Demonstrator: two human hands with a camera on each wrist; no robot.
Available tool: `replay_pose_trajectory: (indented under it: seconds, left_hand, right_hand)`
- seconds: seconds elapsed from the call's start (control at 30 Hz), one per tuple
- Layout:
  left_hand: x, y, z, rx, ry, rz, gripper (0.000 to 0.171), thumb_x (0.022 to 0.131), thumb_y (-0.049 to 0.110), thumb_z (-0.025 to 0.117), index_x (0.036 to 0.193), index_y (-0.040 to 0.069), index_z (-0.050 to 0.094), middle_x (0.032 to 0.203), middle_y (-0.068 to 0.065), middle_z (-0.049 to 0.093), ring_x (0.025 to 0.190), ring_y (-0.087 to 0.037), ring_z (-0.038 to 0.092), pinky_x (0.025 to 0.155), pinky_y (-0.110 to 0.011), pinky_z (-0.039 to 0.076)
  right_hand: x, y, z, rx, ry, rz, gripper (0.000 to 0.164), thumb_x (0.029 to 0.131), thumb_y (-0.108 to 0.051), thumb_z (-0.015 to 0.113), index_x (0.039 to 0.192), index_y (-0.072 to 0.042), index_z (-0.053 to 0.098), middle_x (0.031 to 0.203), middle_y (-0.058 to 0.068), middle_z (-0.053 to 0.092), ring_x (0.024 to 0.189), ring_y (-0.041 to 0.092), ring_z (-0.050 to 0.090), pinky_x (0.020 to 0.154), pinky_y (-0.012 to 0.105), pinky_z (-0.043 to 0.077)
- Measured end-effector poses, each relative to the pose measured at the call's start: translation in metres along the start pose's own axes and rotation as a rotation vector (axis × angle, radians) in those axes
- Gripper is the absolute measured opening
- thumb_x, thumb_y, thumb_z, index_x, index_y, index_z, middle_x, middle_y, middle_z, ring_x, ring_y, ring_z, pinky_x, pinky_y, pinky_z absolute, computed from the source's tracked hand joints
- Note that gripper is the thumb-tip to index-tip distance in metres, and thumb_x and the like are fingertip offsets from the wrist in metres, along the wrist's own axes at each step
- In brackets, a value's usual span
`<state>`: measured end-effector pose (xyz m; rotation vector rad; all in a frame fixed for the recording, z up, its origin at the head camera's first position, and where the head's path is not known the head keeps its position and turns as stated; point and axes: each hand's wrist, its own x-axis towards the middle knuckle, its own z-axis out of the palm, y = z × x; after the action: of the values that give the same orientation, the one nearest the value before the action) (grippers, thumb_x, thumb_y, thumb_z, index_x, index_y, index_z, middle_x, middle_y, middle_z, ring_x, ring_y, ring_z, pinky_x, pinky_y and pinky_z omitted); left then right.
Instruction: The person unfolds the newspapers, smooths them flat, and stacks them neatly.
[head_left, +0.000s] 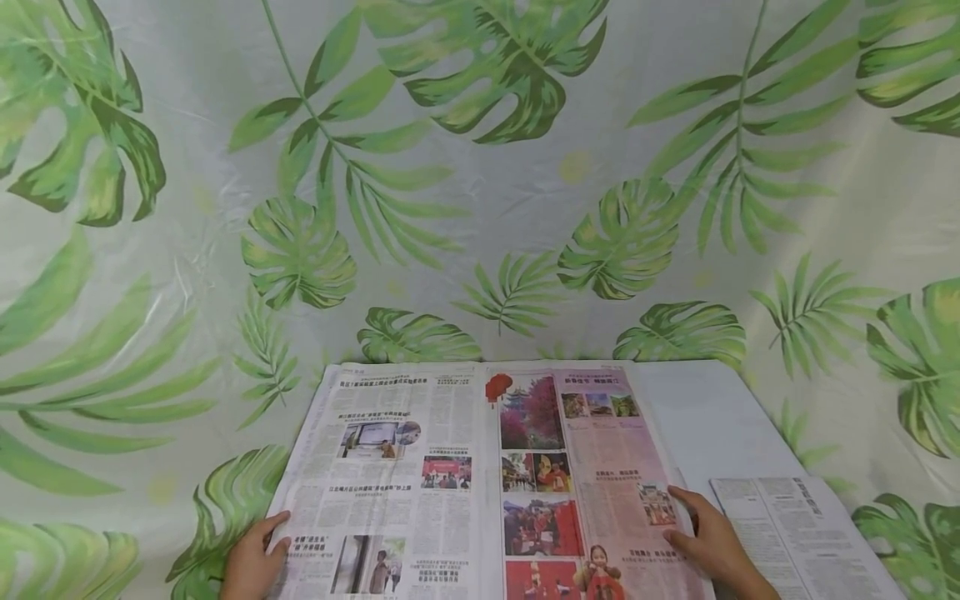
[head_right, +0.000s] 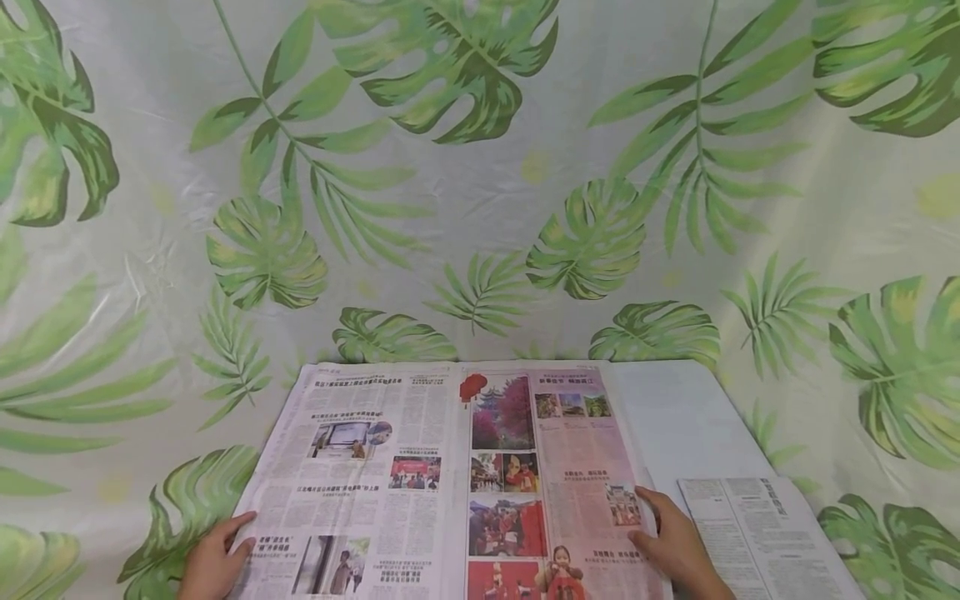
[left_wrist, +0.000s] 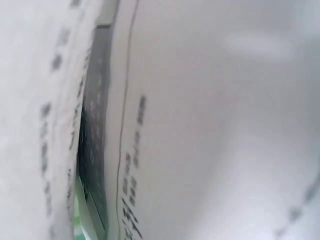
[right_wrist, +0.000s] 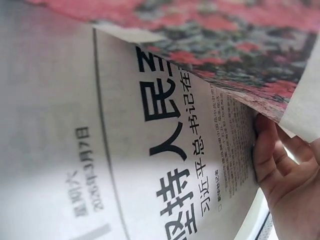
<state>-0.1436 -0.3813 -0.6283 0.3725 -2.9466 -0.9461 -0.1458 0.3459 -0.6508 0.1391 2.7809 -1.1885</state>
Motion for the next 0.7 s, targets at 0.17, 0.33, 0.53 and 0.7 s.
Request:
replay_pose_trajectory:
  seconds: [0.17, 0.33, 0.53, 0.7]
  left_hand:
    - [0.004, 0.008, 0.001, -0.006, 0.005, -0.025, 0.049, 0.092, 0.003, 0.068, 0.139, -0.003, 0.059, 0.139, -0.036, 0.054, 0.128, -0.054, 0.051, 0.105, -0.064, 0.043]
    - [0.0, 0.011, 0.001, -0.013, 0.027, -0.053, 0.046, 0.093, 0.002, 0.067, 0.138, -0.003, 0.06, 0.139, -0.035, 0.054, 0.126, -0.054, 0.053, 0.104, -0.063, 0.044]
    - [-0.003, 0.016, 0.004, 0.024, 0.087, -0.028, 0.042, 0.091, 0.0, 0.064, 0.133, -0.005, 0.062, 0.133, -0.036, 0.056, 0.127, -0.057, 0.051, 0.105, -0.065, 0.042]
    - [-0.008, 0.017, 0.004, 0.019, 0.102, -0.048, 0.041, 0.091, 0.0, 0.063, 0.132, -0.006, 0.062, 0.132, -0.036, 0.057, 0.126, -0.056, 0.05, 0.106, -0.065, 0.041]
  right_hand:
    - [0.003, 0.002, 0.0, -0.007, 0.007, -0.006, 0.083, 0.084, -0.013, 0.082, 0.153, 0.003, 0.04, 0.122, 0.024, 0.065, 0.082, 0.014, 0.065, 0.066, 0.025, 0.052]
    - [0.004, 0.004, 0.001, -0.048, 0.032, -0.048, 0.081, 0.083, -0.015, 0.083, 0.152, 0.003, 0.043, 0.122, 0.022, 0.065, 0.081, 0.011, 0.061, 0.067, 0.025, 0.05]
    - [0.0, 0.005, 0.003, -0.084, 0.066, -0.073, 0.081, 0.083, -0.015, 0.082, 0.151, 0.003, 0.043, 0.128, 0.025, 0.063, 0.083, 0.011, 0.063, 0.069, 0.025, 0.051]
    - [-0.004, 0.002, 0.005, -0.11, 0.066, -0.071, 0.083, 0.083, -0.016, 0.082, 0.152, 0.006, 0.041, 0.134, 0.031, 0.058, 0.089, 0.018, 0.065, 0.071, 0.026, 0.052]
